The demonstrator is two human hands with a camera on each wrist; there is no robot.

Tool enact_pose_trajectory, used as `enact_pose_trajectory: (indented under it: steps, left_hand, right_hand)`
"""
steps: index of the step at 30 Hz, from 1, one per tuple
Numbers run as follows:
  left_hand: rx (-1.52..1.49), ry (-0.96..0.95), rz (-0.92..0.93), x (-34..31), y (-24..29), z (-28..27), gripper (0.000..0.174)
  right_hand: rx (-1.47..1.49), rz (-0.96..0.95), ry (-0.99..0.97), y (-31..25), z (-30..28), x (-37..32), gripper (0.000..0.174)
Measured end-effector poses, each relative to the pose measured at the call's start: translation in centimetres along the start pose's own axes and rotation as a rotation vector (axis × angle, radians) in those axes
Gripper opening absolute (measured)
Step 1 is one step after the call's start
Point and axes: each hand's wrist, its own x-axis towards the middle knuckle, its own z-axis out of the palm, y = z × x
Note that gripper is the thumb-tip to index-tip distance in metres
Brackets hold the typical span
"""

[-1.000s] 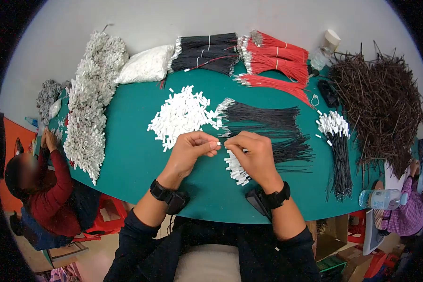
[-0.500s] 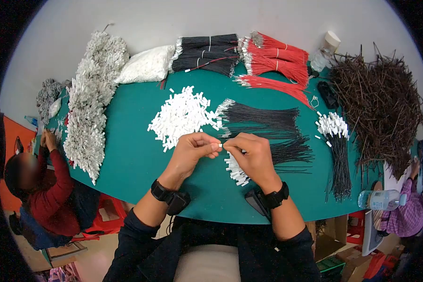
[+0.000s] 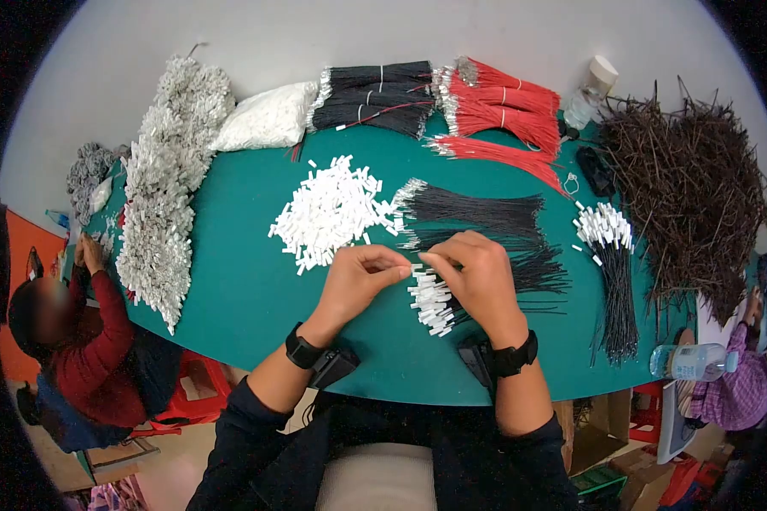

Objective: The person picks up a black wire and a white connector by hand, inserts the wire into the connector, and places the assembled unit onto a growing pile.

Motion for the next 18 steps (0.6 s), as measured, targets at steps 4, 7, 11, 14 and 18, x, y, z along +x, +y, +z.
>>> enact_pose_trajectory:
  steps: [4,7,11,14,18]
  left_hand:
    - [-0.008,-0.108,0.048,-0.4,0.9,1.8,0.019]
    - [0.136,-0.115,0.132,-0.5,1.6,1.4,0.02]
    - [0.457,0.048,0.329,0.0,1.0,-2.3,0.024]
    - [0.711,0.122,0.32,-0.4,1.8,-5.0,0.026]
    - [0.813,0.188,0.299,-0.1,1.1,-4.0,0.027]
  right_hand:
    - [-0.126,0.079,0.019,1.0,0.5,-0.2,0.007]
    - [-0.21,0.11,-0.008,1.4,0.2,-0.2,0.01]
    - [-0.273,0.108,-0.041,1.5,0.7,-0.1,0.016]
    - [-0.265,0.143,-0.066,1.4,1.0,0.2,0.018]
    - [-0.286,0.158,-0.095,2.0,1.6,0.4,0.013]
